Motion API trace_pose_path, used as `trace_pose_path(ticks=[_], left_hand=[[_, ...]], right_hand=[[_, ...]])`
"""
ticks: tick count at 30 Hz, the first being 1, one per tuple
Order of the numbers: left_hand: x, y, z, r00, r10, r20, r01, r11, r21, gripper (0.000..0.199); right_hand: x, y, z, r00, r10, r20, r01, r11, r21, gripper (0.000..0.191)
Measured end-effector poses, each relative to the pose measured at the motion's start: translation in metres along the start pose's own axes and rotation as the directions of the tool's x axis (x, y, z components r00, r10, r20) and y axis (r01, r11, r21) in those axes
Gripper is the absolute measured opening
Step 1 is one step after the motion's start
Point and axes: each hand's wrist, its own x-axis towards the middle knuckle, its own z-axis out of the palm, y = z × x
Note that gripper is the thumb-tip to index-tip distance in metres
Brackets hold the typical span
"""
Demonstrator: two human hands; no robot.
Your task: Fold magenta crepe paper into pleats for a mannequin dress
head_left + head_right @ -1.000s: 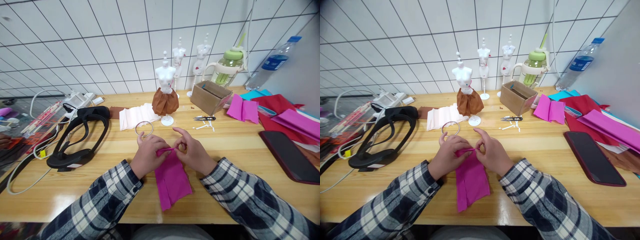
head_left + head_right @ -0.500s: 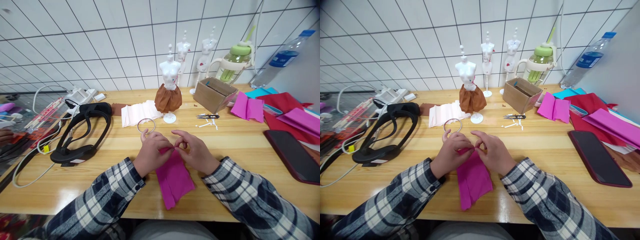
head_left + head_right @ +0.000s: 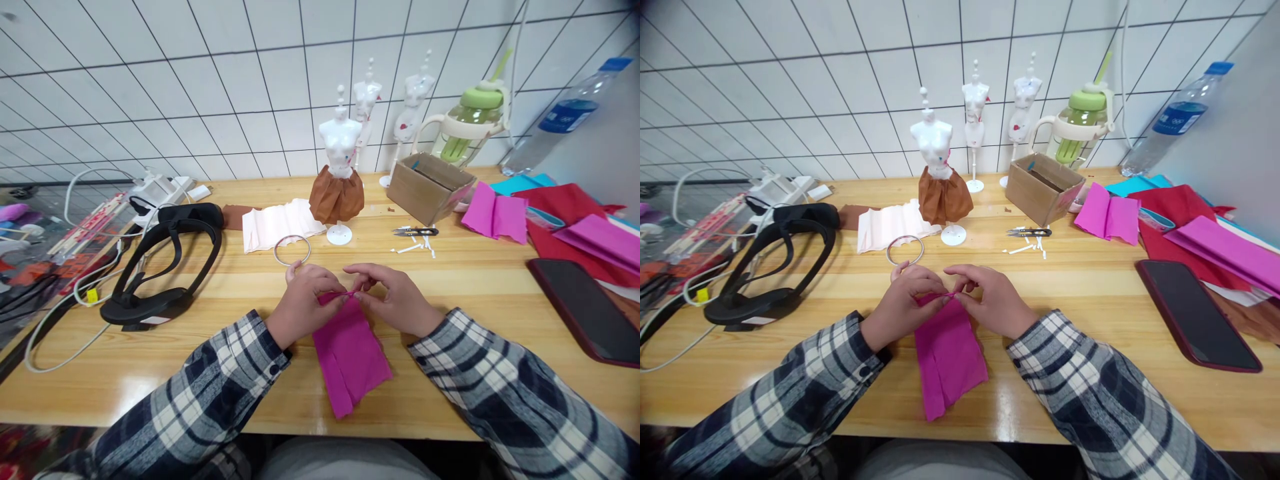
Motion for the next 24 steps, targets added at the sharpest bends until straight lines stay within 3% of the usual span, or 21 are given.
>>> trace_pose_path(ticks=[5,8,15,18,24], left_hand=[[0.002,-0.005,-0.001,0.996,-0.003,0.091,0.004,1.0,-0.004,0.021],[0.003,-0.011,-0.003,0.995,-0.051,0.09,0.049,0.999,0.02,0.028],[0.008,-0.024,-0.002,0.994,-0.09,0.059,0.083,0.99,0.117,0.014],[0.008,-0.028,0.001,0.995,-0.088,0.053,0.082,0.991,0.11,0.013],[0.008,-0.031,0.001,0.994,-0.086,0.062,0.077,0.988,0.136,0.012]], right_hand=[[0.003,0.008,-0.002,0.996,0.074,-0.059,-0.077,0.995,-0.064,0.042],[0.005,0.016,-0.006,0.982,0.146,-0.123,-0.156,0.985,-0.071,0.041],[0.008,0.029,-0.009,0.964,0.226,-0.142,-0.235,0.971,-0.051,0.037],[0.008,0.029,-0.011,0.973,0.213,-0.085,-0.216,0.976,-0.034,0.033],[0.008,0.031,-0.015,0.993,0.103,-0.055,-0.112,0.975,-0.19,0.032]])
